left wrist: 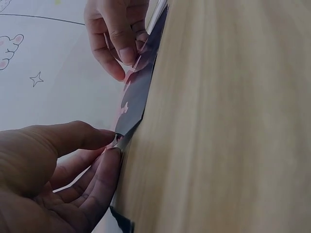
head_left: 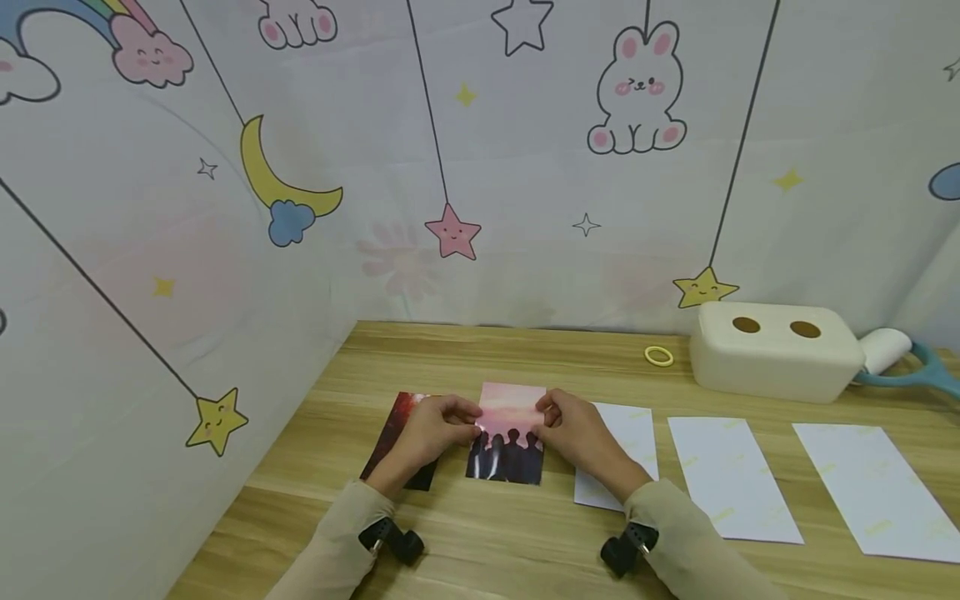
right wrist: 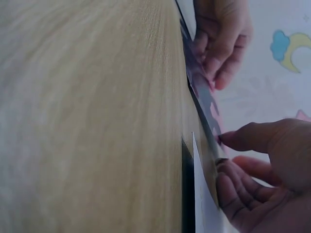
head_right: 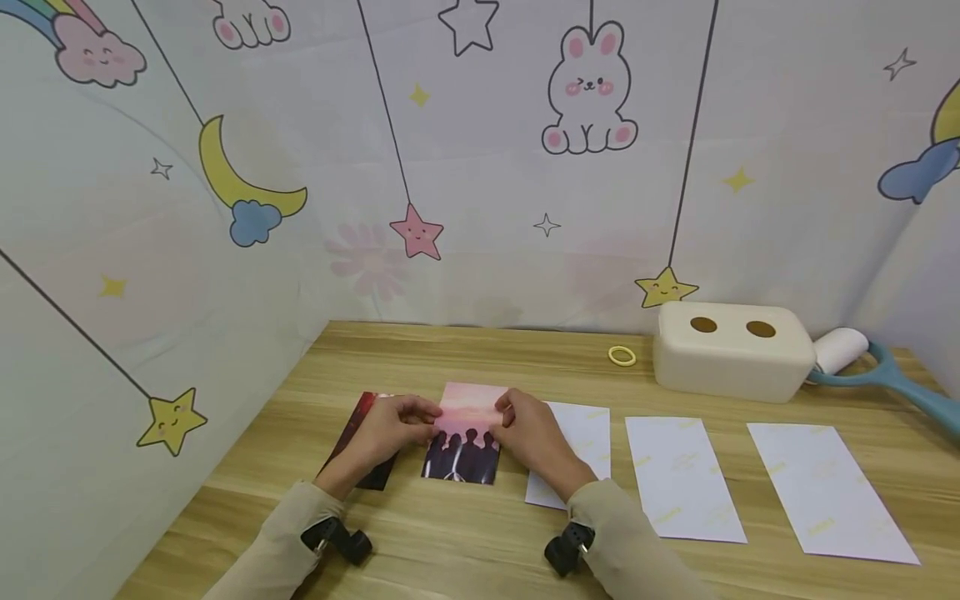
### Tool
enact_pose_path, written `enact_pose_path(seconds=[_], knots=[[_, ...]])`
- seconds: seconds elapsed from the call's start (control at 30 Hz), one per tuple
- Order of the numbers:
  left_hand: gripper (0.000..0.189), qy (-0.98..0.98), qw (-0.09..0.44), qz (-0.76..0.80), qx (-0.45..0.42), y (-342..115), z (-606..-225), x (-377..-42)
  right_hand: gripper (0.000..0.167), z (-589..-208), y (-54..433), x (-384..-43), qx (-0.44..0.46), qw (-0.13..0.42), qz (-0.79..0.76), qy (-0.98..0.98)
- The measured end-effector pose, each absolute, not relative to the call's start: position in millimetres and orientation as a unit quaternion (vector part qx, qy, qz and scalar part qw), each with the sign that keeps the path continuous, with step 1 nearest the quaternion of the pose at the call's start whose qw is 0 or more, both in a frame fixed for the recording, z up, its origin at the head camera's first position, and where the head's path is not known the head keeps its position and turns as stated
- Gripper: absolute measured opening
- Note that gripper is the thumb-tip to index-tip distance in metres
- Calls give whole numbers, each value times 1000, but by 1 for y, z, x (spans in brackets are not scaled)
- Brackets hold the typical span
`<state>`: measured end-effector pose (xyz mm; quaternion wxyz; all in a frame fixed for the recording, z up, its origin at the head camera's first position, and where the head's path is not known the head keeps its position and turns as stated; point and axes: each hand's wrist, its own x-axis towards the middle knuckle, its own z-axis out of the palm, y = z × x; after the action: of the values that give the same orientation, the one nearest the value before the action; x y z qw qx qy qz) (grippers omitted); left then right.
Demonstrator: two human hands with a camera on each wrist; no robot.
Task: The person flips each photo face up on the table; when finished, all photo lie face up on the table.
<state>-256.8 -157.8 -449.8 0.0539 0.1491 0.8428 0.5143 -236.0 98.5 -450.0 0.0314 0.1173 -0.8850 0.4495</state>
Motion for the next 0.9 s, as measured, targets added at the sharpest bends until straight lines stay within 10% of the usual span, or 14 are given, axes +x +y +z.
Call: enact_pose_path(seconds=[0.9], knots=[[11, 868, 36, 485, 100, -150, -444, -253, 21, -447, 94, -230, 137, 32, 396, -908]])
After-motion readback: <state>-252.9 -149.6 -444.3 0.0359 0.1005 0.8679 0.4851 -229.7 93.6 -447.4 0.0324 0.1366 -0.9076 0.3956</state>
